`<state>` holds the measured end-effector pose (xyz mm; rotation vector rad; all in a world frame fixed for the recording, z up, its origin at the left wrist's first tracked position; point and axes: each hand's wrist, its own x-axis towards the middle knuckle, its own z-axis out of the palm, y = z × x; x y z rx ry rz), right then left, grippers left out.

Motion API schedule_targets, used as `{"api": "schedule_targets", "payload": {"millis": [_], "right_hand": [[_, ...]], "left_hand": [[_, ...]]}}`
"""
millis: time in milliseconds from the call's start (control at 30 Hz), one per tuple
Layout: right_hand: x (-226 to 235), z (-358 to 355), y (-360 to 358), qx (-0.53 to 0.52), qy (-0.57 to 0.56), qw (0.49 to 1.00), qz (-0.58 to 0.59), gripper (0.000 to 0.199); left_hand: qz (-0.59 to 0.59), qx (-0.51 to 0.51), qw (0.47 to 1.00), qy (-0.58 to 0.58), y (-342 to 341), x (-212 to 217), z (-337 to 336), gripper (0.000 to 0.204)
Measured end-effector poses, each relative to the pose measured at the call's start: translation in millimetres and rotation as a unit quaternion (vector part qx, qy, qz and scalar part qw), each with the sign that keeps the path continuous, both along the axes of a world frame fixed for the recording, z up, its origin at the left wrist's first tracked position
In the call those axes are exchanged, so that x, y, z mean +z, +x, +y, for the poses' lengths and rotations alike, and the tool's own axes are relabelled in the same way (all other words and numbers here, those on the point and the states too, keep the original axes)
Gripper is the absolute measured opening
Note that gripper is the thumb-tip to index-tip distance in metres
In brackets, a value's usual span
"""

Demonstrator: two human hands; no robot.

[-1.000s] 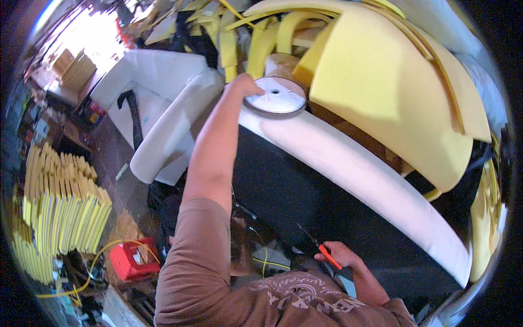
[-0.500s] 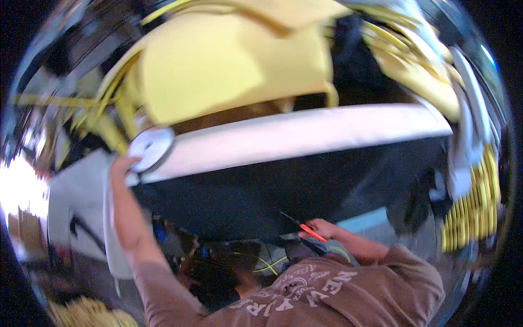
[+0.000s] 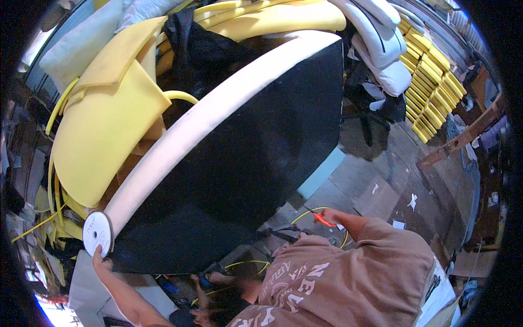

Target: The person holds a roll of black tape and positions it along the edge of a white upholstered seat while a coworker uses a staple gun to attach the tape. The person then uses scissors to cut a piece of black fabric on the seat surface.

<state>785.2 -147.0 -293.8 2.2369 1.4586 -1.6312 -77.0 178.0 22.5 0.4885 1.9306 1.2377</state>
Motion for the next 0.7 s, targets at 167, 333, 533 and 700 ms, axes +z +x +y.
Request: {"api": "schedule_targets", "payload": {"millis": [167,333,533,700], "right_hand": [[-67,-133,83,-0.103,-0.06,0.987,-0.106,0.065],[-4,-163,78,-0.213,-0.079,0.964,-0.14,0.064],[20,-163,98,-0.289,-0.064,0.95,-0.101,0.06],[-49,-178,147,-0.381,-0.032,0.919,-0.094,0.045]], "left_hand": [[-0.045,0.049,0.998,0.015,78,-25,-22,0.053],[-0.055,0.076,0.97,0.225,196,-59,-91,0.056],[-0.214,-0.04,0.944,0.248,354,-107,-187,0.055],[-0.355,-0.098,0.92,0.138,478,-151,-237,0.061]]}}
